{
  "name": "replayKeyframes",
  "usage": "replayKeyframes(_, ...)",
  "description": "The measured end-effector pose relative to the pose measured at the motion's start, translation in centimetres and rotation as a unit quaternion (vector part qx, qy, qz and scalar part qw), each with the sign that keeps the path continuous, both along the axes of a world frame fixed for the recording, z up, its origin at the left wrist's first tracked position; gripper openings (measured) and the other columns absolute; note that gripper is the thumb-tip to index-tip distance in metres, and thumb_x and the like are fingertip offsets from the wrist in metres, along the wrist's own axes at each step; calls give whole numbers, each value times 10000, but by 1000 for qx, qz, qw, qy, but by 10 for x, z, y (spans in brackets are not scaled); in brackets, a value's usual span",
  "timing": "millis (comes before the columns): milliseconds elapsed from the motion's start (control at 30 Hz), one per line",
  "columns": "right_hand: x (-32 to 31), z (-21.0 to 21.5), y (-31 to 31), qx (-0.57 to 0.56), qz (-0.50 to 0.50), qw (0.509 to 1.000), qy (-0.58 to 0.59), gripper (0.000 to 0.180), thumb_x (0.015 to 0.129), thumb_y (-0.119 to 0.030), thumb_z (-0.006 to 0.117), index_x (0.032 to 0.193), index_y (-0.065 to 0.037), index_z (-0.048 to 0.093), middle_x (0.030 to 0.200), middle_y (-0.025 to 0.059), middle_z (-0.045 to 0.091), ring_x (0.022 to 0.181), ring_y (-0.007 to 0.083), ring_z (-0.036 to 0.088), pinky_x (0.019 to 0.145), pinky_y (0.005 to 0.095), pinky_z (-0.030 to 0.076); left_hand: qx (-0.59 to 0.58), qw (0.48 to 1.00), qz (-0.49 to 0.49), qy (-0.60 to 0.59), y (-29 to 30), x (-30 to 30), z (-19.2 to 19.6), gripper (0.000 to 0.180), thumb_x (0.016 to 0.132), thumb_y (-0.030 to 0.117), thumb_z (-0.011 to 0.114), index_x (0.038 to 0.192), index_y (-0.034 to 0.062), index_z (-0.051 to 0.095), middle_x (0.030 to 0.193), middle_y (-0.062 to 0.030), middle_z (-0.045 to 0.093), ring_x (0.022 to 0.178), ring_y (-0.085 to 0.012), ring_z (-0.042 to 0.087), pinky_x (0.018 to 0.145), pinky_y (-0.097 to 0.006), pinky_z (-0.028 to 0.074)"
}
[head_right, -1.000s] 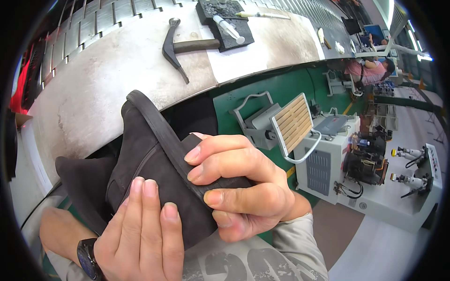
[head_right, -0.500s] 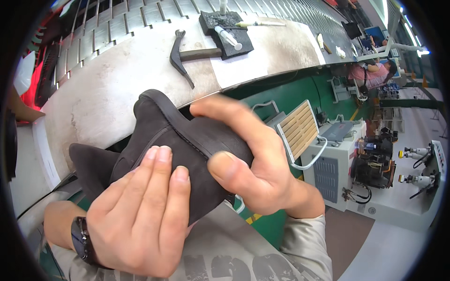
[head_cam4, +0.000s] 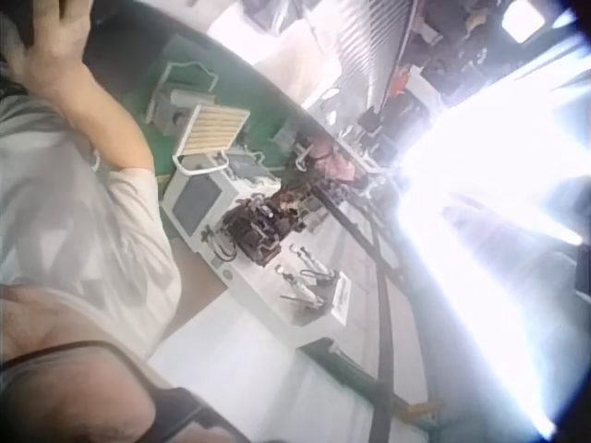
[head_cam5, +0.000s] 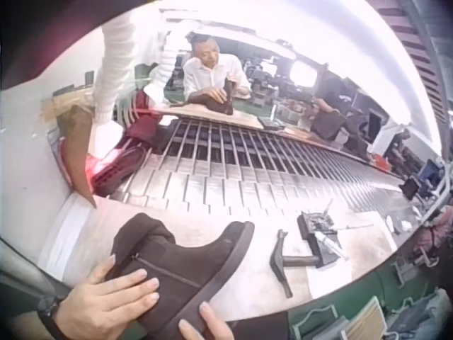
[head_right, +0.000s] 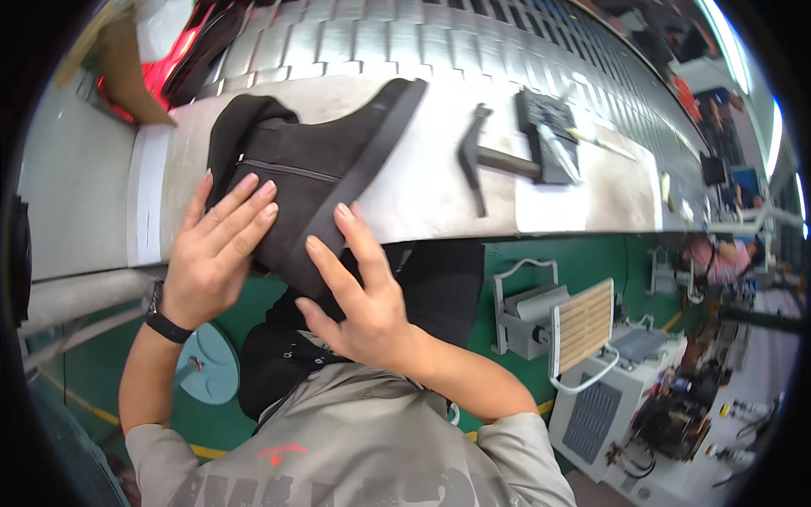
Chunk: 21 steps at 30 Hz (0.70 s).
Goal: The person fits a black sole onto a black boot by hand, pressing firmly along the edges. They rotate the boot to check the fit and smooth the upper material against the sole.
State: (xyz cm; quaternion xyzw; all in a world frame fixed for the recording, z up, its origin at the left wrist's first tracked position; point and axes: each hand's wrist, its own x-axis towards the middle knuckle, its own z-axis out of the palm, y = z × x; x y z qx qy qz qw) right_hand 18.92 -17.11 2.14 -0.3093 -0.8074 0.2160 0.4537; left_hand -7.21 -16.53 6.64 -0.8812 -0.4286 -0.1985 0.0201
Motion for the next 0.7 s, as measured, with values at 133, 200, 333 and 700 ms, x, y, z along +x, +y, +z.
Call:
replayKeyframes(133,40,11,28,31,50,994,-96,879,634,-93,964,1443,28,640,1531,342,535,1361,531,586,1106,562,538,-52,986,70,-144,-31,33,-14,765,846,235,724,1526,-64,544,1602,-300,538,1540,-454,480,1318,-639,177)
replayKeyframes(200,51,21,57,78,69,983,-151,894,626,-132,975,1440,28,645,1505,326,572,1305,484,623,1081,565,536,-31,964,132,-231,-43,69,-33,821,880,347,747,1546,-72,513,1578,-321,551,1529,-469,485,1318,-630,172)
replayKeyframes(333,58,49,102,187,100,926,-313,733,659,-228,897,1352,-49,738,1426,159,681,1210,306,668,1204,611,402,45,945,225,-231,-28,97,-50,868,889,419,764,1554,-71,497,1541,-324,580,1505,-478,503,1319,-620,157)
replayKeyframes(700,35,29,137,265,191,927,-184,421,745,-182,741,1144,-62,801,1101,71,691,1042,242,686,1078,530,523,7,958,237,-163,-24,104,-35,902,812,348,819,1541,-79,502,1532,-337,580,1473,-485,531,1304,-629,174)
